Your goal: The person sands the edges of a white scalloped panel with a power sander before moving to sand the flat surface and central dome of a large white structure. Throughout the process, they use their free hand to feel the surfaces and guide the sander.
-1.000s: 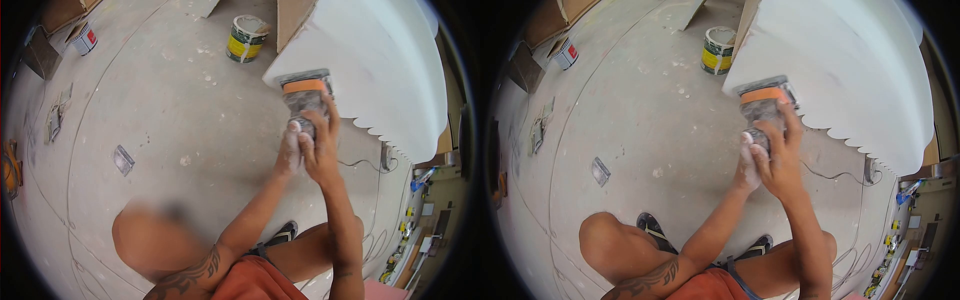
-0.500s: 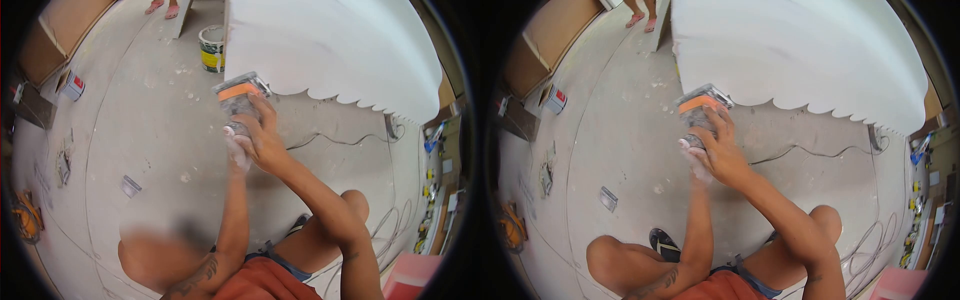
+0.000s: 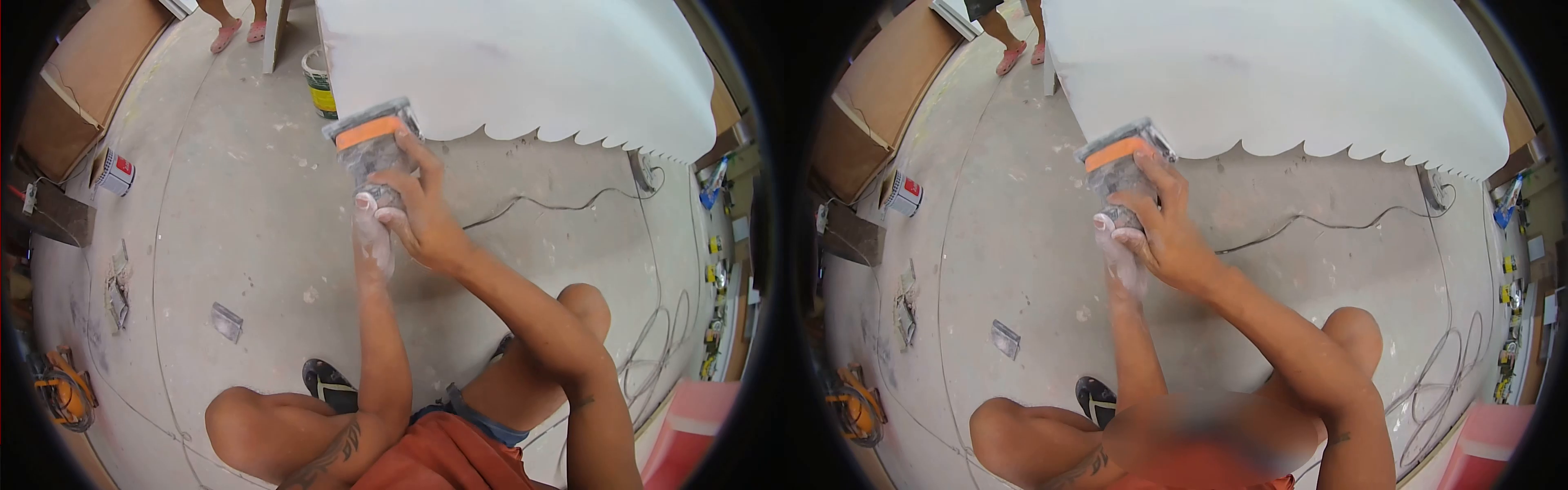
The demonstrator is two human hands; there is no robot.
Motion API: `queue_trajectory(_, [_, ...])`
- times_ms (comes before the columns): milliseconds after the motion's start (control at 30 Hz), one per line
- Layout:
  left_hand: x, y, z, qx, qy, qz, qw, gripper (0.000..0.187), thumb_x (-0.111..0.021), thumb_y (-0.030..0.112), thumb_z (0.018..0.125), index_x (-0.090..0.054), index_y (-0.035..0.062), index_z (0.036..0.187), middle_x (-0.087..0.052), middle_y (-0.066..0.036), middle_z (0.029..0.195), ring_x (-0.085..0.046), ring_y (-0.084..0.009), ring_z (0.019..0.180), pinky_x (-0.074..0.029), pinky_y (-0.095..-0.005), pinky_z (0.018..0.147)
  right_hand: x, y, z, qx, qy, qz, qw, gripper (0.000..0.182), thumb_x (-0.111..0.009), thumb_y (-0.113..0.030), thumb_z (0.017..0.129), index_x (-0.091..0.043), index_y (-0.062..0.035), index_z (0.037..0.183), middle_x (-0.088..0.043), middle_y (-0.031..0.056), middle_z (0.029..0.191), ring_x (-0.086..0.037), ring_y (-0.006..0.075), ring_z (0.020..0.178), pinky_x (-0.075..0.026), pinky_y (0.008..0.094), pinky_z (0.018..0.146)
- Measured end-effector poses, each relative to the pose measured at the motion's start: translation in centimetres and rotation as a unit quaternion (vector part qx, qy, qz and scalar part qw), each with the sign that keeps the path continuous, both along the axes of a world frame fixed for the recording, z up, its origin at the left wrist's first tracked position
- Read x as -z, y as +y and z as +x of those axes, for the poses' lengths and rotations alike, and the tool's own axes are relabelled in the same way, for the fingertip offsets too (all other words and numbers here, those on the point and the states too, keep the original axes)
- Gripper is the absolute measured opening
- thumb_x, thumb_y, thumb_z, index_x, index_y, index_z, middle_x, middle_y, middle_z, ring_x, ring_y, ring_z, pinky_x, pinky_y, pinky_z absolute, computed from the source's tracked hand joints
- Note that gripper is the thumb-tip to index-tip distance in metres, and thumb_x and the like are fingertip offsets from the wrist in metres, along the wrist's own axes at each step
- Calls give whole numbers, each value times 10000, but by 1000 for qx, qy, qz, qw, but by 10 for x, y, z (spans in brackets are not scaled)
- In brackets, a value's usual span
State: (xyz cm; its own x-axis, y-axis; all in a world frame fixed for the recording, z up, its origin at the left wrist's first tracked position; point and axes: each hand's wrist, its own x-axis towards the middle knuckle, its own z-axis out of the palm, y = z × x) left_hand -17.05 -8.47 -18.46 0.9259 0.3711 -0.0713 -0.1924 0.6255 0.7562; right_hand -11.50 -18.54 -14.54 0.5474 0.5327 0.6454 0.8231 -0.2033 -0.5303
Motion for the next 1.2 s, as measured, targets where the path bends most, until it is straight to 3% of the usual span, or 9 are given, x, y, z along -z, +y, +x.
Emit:
queue_trajectory(67, [-25,-1,-3,9,11,67,998,956,-507,729,1022,-450,-78,1530,-599,-166,1440,-594,-245,1327,-458,-363,1124,-8,-2,-1,-1,11,15,1000,411,-686,-346,1037,-591,-121,1368,-232,219,1678,-186,503,1550,-282,592,1244])
queue_trajectory(167, [-11,2,2,8,72,84,994,929,-495,710,1035,-472,-87,1512,-609,-166,1422,-595,-237,1299,-456,-365,1108,-4,-3,1,5,12,33,999,401,-673,-347,1047,-589,-121,1367,-233,223,1678,-189,490,1556,-280,580,1244])
queue_trajectory(300, [3,-3,6,-29,18,38,999,876,-488,671,1052,-505,-89,1486,-627,-160,1383,-596,-224,1260,-466,-358,1073,5,-4,-1,-7,15,30,999,381,-665,-296,1053,-578,-123,1381,-223,224,1685,-185,468,1569,-271,562,1244])
queue_trajectory(467, [-20,3,-1,-32,61,182,981,828,-506,657,1047,-554,-70,1441,-648,-137,1335,-612,-202,1207,-471,-345,1041,2,-1,-5,-16,68,94,993,378,-683,-238,1037,-575,-131,1384,-215,219,1690,-179,466,1573,-250,556,1254])
queue_trajectory(667, [5,-4,6,-92,35,14,995,773,-509,655,1049,-641,-66,1295,-680,-90,1161,-622,-183,1063,-482,-332,970,22,5,-3,-7,25,51,998,378,-689,-235,1033,-579,-129,1379,-206,221,1696,-185,466,1563,-251,554,1256])
queue_trajectory(867, [-2,10,0,-33,63,192,979,799,-539,664,1030,-643,-78,1307,-699,-96,1162,-635,-187,1064,-498,-339,941,12,2,-5,-22,73,123,989,372,-651,-282,1064,-568,-131,1394,-204,224,1696,-177,472,1564,-240,558,1259])
queue_trajectory(1000, [6,6,2,-41,90,206,974,798,-561,674,1015,-667,-78,1262,-704,-92,1121,-637,-191,1020,-501,-344,914,22,0,-1,-12,52,101,993,380,-627,-300,1079,-553,-122,1406,-200,234,1695,-180,475,1562,-244,558,1257])
queue_trajectory(1133, [6,-2,5,-85,67,134,985,794,-575,685,1001,-673,-74,1212,-703,-98,1087,-643,-200,983,-506,-350,897,23,2,-3,-7,45,63,997,380,-620,-300,1081,-555,-111,1404,-192,241,1696,-186,474,1558,-244,558,1256])
queue_trajectory(1200, [3,6,0,-93,86,153,980,793,-575,687,998,-672,-72,1206,-703,-98,1077,-649,-203,979,-509,-351,898,20,4,-6,-17,73,110,991,376,-622,-291,1078,-559,-110,1402,-184,242,1699,-187,475,1556,-232,562,1260])
